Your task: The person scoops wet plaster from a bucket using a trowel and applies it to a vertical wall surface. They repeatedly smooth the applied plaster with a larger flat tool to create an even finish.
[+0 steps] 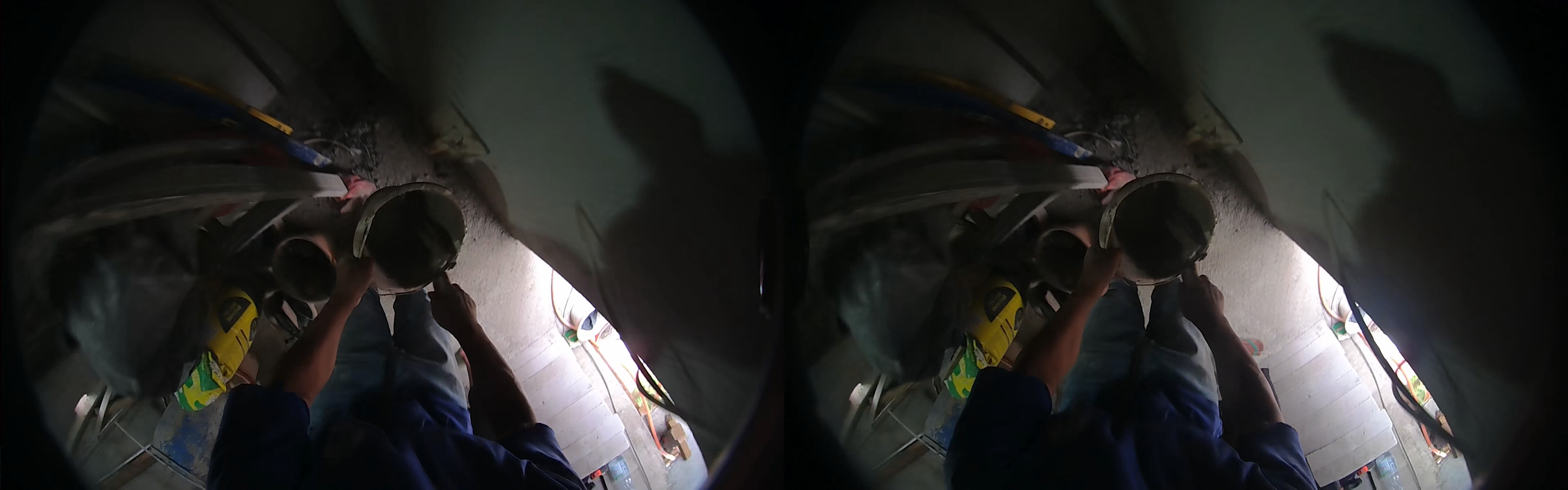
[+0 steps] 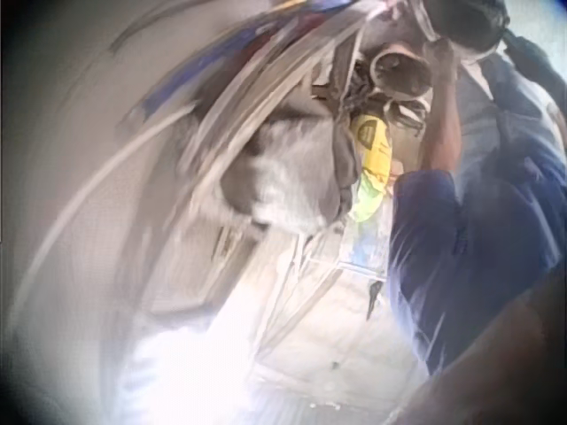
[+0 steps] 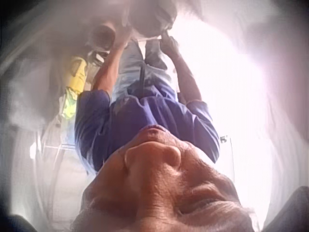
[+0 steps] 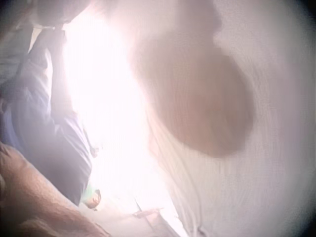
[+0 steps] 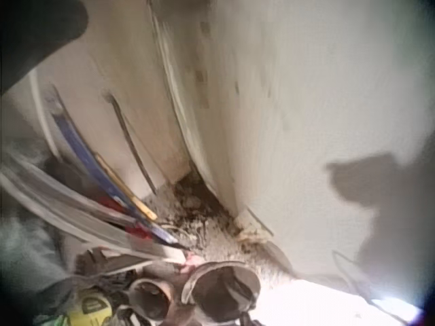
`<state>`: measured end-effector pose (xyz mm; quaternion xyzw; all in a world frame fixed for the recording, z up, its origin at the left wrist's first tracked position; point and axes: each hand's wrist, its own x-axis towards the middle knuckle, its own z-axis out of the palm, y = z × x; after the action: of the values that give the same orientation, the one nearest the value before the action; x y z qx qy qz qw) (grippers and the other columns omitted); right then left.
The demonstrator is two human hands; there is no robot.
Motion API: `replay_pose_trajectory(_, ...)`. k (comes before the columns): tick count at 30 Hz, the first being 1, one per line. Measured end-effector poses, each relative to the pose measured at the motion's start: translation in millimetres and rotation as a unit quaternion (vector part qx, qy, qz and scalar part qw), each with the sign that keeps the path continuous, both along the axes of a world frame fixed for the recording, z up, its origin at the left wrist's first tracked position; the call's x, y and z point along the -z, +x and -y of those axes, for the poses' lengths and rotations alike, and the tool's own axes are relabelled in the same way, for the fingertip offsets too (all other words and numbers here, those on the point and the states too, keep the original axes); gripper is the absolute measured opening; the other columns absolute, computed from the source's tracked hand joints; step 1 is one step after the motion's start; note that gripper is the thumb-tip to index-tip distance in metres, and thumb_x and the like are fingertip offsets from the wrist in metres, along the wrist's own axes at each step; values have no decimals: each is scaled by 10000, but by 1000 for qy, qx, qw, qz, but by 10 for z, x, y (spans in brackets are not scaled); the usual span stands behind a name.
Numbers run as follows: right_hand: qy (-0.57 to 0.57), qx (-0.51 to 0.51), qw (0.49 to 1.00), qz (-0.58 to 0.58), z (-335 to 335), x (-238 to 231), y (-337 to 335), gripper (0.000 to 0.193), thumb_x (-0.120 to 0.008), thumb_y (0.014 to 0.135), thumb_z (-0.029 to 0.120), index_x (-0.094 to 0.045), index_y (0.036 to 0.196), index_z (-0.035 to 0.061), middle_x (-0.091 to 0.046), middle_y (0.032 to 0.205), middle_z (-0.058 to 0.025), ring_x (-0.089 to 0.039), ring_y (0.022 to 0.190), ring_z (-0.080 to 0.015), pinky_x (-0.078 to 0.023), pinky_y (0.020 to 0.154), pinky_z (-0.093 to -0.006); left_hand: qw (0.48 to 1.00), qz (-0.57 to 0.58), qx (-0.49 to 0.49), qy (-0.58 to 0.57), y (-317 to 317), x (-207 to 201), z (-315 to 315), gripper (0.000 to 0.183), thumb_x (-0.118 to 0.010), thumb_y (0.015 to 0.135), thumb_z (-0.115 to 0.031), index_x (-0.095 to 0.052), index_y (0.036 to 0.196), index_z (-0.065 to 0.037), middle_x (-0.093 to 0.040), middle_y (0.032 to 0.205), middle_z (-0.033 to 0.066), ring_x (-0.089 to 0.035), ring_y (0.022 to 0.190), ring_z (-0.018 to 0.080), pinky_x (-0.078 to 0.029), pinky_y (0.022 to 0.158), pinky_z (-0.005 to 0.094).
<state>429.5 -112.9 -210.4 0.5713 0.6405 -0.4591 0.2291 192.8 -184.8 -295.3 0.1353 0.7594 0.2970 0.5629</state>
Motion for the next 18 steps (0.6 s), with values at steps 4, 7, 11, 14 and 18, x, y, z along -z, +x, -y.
replay_pose_trajectory(4,1,-31,996,-87,-101,-928,-291,530,-541,969,324,-443,1469,181,-696,1046,-272,-684,1016,-443,-529,901,-563,991,45,-83,97,-213,-1262,-190,465,-590,937,-92,-513,1383,18,-668,1092,89,-633,942,166,-516,808,322)
replay_pose_trajectory(7,108,-78,988,-76,-245,-1653,-408,538,-601,931,234,-476,1454,223,-641,1092,-254,-673,1014,-445,-534,891,-566,977,-51,-76,191,-327,-1621,-167,479,-517,971,-32,-455,1444,14,-688,1171,160,-665,1069,221,-517,892,319)
replay_pose_trajectory(11,295,-137,945,-26,-646,-2075,-505,558,-621,876,99,-516,1414,204,-573,1132,-230,-664,1024,-420,-563,863,-528,942,-89,-101,309,-560,-2164,-325,677,-487,952,54,-259,1587,2,-620,1329,177,-617,1184,200,-491,960,280)
replay_pose_trajectory(14,366,-181,912,34,-1128,-2344,-681,468,-603,882,81,-562,1345,137,-625,1152,-223,-682,1028,-409,-575,858,-511,938,-107,-84,319,-665,-2683,-489,732,-474,945,71,-188,1616,7,-567,1414,181,-584,1235,192,-483,970,264)
replay_pose_trajectory(18,336,-260,905,13,-1501,-2617,-1054,351,-565,900,59,-625,1245,79,-704,1146,-194,-709,1015,-372,-582,867,-494,897,-25,-159,412,-827,-2973,-658,751,-470,928,65,-171,1616,23,-567,1430,186,-594,1220,183,-485,970,261)
